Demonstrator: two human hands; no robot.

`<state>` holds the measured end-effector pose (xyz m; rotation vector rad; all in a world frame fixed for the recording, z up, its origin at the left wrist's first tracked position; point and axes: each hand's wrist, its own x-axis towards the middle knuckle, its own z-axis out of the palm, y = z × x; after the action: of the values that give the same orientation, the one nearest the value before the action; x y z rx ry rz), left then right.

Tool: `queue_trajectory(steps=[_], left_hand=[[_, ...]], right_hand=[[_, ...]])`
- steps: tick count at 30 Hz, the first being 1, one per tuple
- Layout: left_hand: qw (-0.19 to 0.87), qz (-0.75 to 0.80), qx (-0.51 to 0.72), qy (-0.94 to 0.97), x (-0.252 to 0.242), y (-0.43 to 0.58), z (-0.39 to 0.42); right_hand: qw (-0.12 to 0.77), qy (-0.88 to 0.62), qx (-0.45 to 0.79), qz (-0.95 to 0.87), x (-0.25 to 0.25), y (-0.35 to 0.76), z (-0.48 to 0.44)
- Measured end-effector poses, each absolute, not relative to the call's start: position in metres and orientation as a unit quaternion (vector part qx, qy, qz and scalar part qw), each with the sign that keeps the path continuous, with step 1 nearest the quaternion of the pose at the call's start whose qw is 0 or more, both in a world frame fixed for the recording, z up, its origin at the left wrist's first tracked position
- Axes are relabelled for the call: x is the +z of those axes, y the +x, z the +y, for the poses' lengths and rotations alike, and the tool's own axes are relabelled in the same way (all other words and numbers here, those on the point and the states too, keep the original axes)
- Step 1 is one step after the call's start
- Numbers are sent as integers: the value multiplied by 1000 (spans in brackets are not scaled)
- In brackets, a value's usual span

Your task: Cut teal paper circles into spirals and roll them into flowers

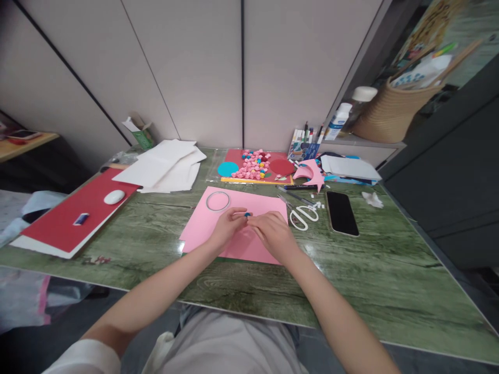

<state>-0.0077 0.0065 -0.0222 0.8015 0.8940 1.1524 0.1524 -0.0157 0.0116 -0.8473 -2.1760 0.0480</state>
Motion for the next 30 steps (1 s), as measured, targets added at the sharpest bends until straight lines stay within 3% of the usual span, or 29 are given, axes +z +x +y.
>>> queue_trajectory(steps=[21,30], left_hand=[[669,395,492,394,-20,-6,3],[667,394,508,377,-24,-9,7]], right_hand=[[418,-392,-24,-819,12,154,-17],[386,-369,-33,-845,12,156,-16]])
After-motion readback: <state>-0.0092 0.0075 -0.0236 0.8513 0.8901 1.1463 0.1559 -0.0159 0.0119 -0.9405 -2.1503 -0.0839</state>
